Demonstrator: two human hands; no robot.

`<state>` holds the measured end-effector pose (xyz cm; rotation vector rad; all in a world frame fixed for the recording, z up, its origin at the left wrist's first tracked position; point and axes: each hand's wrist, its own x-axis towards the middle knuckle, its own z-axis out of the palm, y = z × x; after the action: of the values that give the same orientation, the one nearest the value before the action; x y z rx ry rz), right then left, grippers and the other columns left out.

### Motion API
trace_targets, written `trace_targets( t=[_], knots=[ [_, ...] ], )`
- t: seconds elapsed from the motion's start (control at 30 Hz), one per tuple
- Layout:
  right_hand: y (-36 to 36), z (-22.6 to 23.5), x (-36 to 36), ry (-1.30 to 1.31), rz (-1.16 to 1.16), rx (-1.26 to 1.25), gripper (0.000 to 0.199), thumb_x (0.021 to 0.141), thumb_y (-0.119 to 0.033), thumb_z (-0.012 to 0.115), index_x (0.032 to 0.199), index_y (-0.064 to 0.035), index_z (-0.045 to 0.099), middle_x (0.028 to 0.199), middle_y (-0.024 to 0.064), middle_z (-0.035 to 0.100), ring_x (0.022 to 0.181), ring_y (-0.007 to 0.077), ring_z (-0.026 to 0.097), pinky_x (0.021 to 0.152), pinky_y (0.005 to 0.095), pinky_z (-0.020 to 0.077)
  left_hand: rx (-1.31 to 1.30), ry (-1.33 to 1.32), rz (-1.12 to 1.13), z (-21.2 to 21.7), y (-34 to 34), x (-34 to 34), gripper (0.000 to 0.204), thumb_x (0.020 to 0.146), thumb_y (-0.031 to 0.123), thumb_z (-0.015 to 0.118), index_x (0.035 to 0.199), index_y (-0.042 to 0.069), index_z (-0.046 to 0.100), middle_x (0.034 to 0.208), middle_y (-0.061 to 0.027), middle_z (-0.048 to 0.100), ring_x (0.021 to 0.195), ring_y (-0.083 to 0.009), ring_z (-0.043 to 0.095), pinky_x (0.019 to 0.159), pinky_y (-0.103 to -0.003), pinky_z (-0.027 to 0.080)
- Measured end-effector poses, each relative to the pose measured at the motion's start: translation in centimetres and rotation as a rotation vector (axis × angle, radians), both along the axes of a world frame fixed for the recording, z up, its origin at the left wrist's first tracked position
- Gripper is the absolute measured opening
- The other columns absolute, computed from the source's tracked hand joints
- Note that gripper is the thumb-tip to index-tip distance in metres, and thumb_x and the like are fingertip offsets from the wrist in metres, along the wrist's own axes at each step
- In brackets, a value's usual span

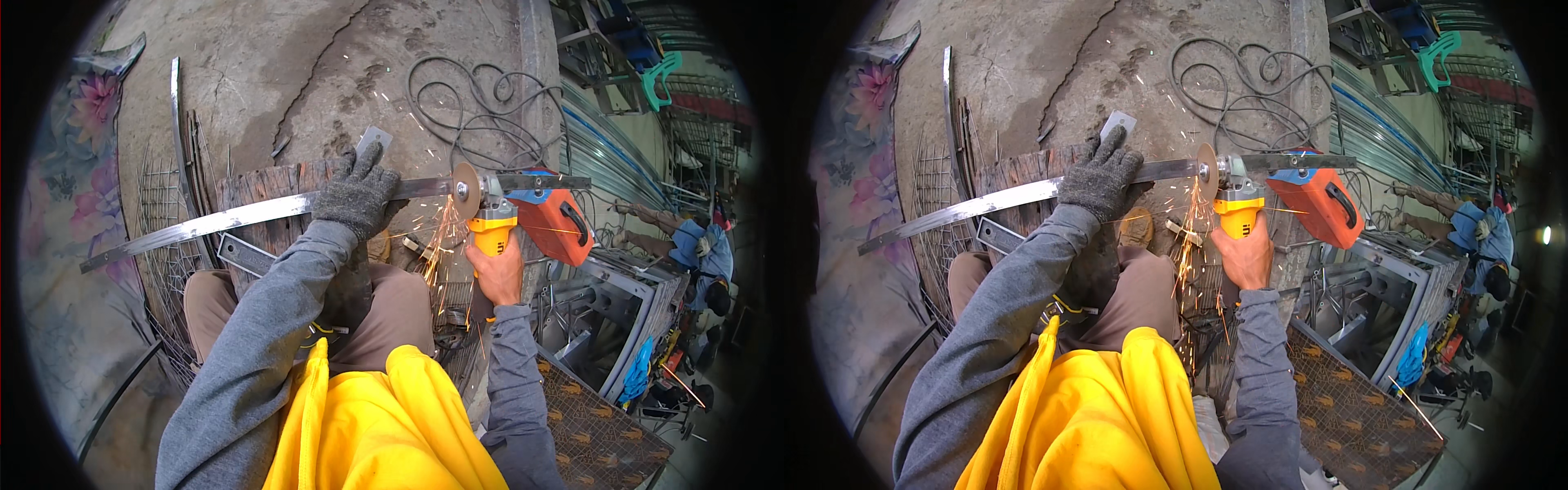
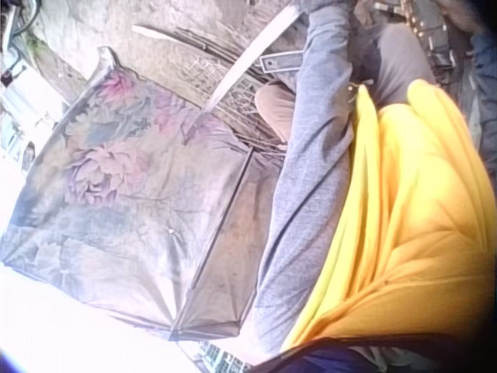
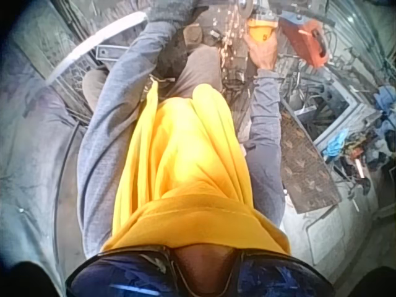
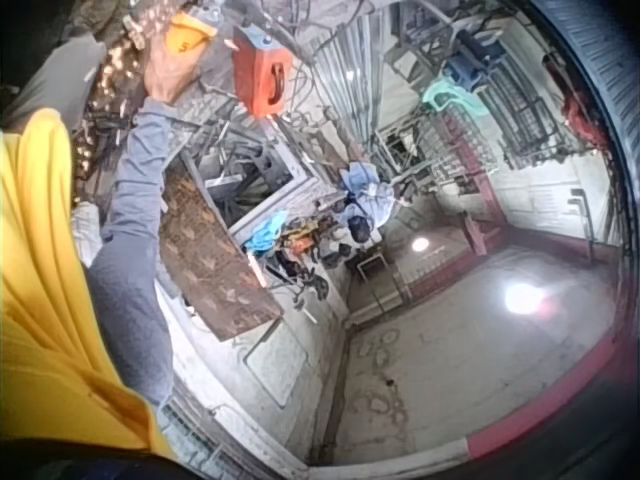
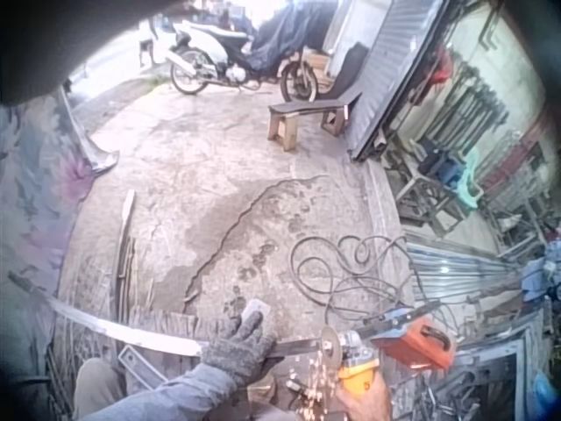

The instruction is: Measuring, marking, and cutting a metal strip using an angle grinder, square, and tape measure.

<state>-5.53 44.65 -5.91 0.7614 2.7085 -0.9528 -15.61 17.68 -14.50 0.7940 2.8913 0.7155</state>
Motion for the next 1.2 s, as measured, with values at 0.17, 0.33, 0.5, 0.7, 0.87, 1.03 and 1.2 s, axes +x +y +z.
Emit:
trace_targets(
  t=[0.17,0.33,0.5,0.7,0.87,1.03,1.2],
  knots=[
    [-0.2,0.2,0.1,0.006,0.006,0.019,0.053,0.078,-0.029,0.083,0.117,-0.0017,0.06,0.102,0.0221,0.076,0.092,0.0409,0.075,0.083,0.0485,0.0575,0.036,0.006,-0.004,0.3,-0.1,-0.1,0.046,0.095,0.052,0.072,0.122,0.014,0.067,0.133,-0.0157,0.065,0.147,-0.0397,0.047,0.123,-0.06,0.034],
    [-0.2,1.4,0.9,0.146,-0.052,-0.126,0.05,0.08,-0.027,0.083,0.116,-0.0009,0.061,0.097,0.0174,0.076,0.085,0.0316,0.075,0.078,0.0431,0.0572,-0.062,-0.056,-0.029,2.4,-0.2,-0.4,0.043,0.097,0.049,0.069,0.122,0.015,0.068,0.131,-0.0134,0.066,0.148,-0.0362,0.046,0.126,-0.062,0.026],
    [0.6,2.3,2.6,0.161,-0.049,-0.112,0.049,0.08,-0.024,0.084,0.116,-0.0005,0.061,0.095,0.0148,0.075,0.081,0.0288,0.073,0.076,0.042,0.0567,-0.041,-0.021,-0.066,1.7,-0.4,-0.3,0.038,0.093,0.044,0.071,0.122,0.02,0.068,0.125,-0.0094,0.067,0.142,-0.0322,0.051,0.125,-0.06,0.027],
    [0.5,2.5,4.6,0.199,-0.081,-0.247,0.047,0.081,-0.019,0.084,0.117,0.0001,0.061,0.096,0.0115,0.073,0.081,0.0253,0.071,0.077,0.04,0.0558,-0.121,-0.033,0.079,2.1,0.2,-0.1,0.04,0.09,0.047,0.073,0.119,0.02,0.068,0.114,-0.011,0.066,0.122,-0.034,0.06,0.116,-0.058,0.035],
    [0.9,1.9,6.0,0.194,-0.128,-0.284,0.048,0.081,-0.02,0.084,0.119,0.0001,0.061,0.1,0.0131,0.073,0.085,0.0263,0.071,0.079,0.04,0.0556,-0.138,-0.124,-0.107,4.1,-0.2,-0.9,0.046,0.091,0.052,0.074,0.12,0.017,0.068,0.118,-0.0113,0.065,0.119,-0.0352,0.059,0.112,-0.058,0.038],
    [1.1,1.7,6.1,0.172,-0.1,-0.226,0.05,0.08,-0.022,0.085,0.119,0.0002,0.061,0.101,0.0171,0.074,0.087,0.0319,0.073,0.08,0.0427,0.0557,-0.146,-0.014,-0.147,2.7,-0.2,-0.9,0.049,0.089,0.051,0.075,0.125,0.019,0.067,0.122,-0.0121,0.063,0.129,-0.0355,0.055,0.12,-0.058,0.034],
    [0.1,1.5,5.6,0.163,-0.092,-0.2,0.048,0.081,-0.023,0.084,0.117,-0.0002,0.062,0.099,0.0176,0.074,0.087,0.0346,0.073,0.08,0.0449,0.0557,-0.153,-0.06,-0.155,1.8,-1.6,-1.8,0.04,0.09,0.045,0.077,0.122,0.022,0.07,0.154,-0.0159,0.055,0.139,-0.0494,0.05,0.12,-0.063,0.036]
  ],
)
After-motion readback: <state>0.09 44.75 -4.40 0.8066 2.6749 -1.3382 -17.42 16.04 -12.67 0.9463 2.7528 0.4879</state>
